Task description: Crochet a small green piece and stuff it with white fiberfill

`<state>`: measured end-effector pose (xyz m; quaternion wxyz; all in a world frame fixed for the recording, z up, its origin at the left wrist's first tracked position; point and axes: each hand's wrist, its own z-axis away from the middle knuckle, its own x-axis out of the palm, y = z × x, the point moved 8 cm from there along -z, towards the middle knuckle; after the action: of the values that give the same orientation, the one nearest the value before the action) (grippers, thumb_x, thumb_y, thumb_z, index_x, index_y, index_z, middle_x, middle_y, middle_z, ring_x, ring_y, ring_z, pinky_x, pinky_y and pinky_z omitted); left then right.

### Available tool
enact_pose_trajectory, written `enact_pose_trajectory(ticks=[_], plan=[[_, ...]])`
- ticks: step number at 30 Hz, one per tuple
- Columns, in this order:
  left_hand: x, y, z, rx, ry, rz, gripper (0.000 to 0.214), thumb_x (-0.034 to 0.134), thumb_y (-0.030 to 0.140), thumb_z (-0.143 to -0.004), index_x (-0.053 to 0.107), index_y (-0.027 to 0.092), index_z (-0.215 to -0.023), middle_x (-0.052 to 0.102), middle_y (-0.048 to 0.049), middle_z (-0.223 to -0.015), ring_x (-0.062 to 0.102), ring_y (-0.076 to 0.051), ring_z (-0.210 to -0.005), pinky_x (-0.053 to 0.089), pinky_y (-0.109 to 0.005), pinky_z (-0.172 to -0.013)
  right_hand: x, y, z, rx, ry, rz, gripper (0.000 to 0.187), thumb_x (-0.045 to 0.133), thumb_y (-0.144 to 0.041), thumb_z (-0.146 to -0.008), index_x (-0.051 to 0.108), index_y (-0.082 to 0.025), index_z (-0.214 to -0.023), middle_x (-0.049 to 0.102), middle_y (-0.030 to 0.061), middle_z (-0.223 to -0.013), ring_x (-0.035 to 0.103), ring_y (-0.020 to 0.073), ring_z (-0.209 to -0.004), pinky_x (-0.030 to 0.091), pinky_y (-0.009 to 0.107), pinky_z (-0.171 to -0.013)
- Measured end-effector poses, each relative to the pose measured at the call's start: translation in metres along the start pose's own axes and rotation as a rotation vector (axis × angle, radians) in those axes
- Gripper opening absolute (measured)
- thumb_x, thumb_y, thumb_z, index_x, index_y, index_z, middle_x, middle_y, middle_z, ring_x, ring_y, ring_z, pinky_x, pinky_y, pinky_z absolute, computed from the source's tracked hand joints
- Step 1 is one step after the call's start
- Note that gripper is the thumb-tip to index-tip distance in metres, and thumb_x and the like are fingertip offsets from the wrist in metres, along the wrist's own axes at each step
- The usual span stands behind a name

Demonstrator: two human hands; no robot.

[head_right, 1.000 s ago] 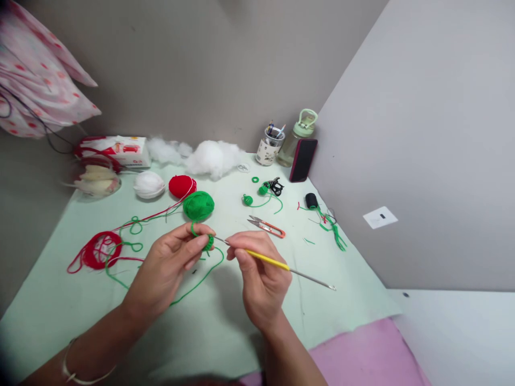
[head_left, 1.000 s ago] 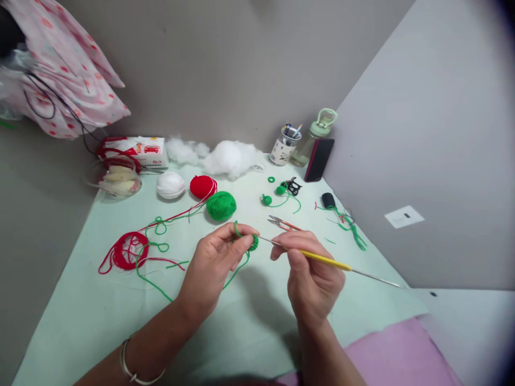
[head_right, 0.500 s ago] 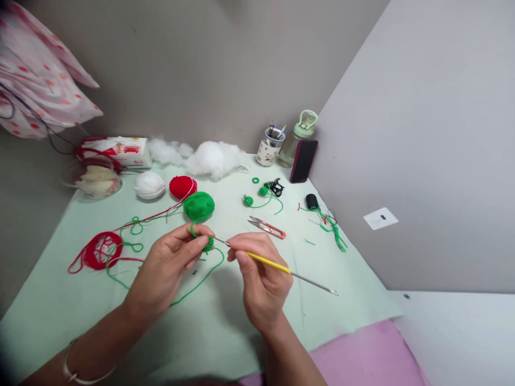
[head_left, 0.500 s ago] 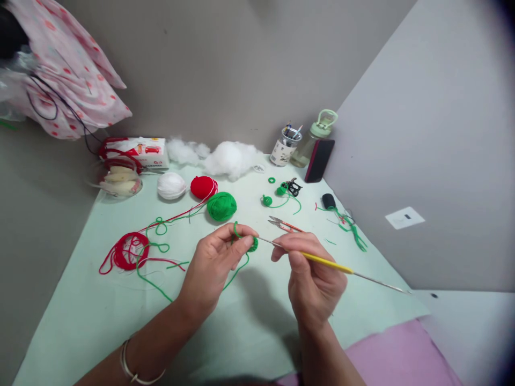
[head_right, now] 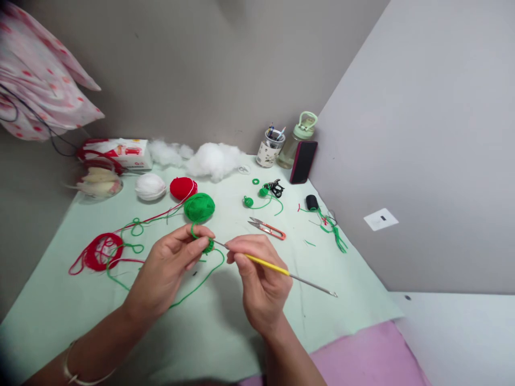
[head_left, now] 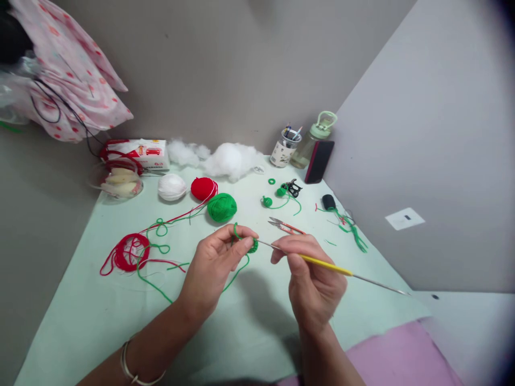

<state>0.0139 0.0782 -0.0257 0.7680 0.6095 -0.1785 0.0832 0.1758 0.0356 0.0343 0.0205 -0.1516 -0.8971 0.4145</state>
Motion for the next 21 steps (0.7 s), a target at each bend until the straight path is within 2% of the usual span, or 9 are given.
enact_pose_trajectory(ticks=[7,11,15,18,21], plan=[[-0.001,0.005,0.002,0.036,0.031,-0.047,0.015,0.082,0.036,-0.087,0.079,0.021,-0.089,0.054,0.0035,-0.069,0.035,-0.01,-0.06,0.029,-0.026,-0.056,0.002,-0.005,0.001,-0.026,-0.037,0.044,0.025,0.062,-0.01,-0.101,0.079,-0.026,-0.11,0.076,0.0031,-0.085,0.072,0.02,-0.08,0.061,0.036,-0.07],[-0.001,0.011,0.003,0.055,0.021,-0.11,0.014,0.081,0.034,-0.088,0.077,0.022,-0.084,0.061,0.0023,-0.071,0.041,-0.011,-0.061,0.032,-0.027,-0.058,0.002,-0.003,0.001,-0.015,-0.049,0.015,0.025,0.062,-0.011,-0.101,0.08,-0.026,-0.111,0.076,0.0034,-0.085,0.071,0.02,-0.081,0.061,0.036,-0.071],[0.005,0.016,0.003,0.078,-0.079,-0.217,0.015,0.079,0.036,-0.09,0.078,0.023,-0.082,0.066,0.0004,-0.074,0.049,-0.014,-0.066,0.038,-0.028,-0.062,-0.001,0.017,-0.003,0.165,-0.016,-0.233,0.017,0.065,-0.02,-0.102,0.081,-0.024,-0.101,0.074,0.0034,-0.085,0.068,0.0158,-0.069,0.059,0.031,-0.061],[0.005,0.024,0.006,0.147,-0.069,-0.316,0.011,0.081,0.031,-0.088,0.078,0.023,-0.08,0.068,-0.0004,-0.077,0.055,-0.016,-0.072,0.043,-0.028,-0.07,0.004,0.029,-0.006,0.3,-0.029,-0.404,0.014,0.07,-0.028,-0.1,0.082,-0.023,-0.095,0.073,0.0019,-0.08,0.066,0.0132,-0.06,0.058,0.028,-0.057],[0.005,0.027,0.008,0.192,-0.054,-0.39,0.008,0.08,0.027,-0.086,0.077,0.024,-0.08,0.069,0.0002,-0.078,0.054,-0.015,-0.07,0.044,-0.028,-0.071,0.009,0.038,-0.006,0.453,-0.033,-0.508,0.014,0.076,-0.033,-0.096,0.082,-0.022,-0.089,0.072,0.0015,-0.077,0.065,0.0117,-0.059,0.057,0.025,-0.056]])
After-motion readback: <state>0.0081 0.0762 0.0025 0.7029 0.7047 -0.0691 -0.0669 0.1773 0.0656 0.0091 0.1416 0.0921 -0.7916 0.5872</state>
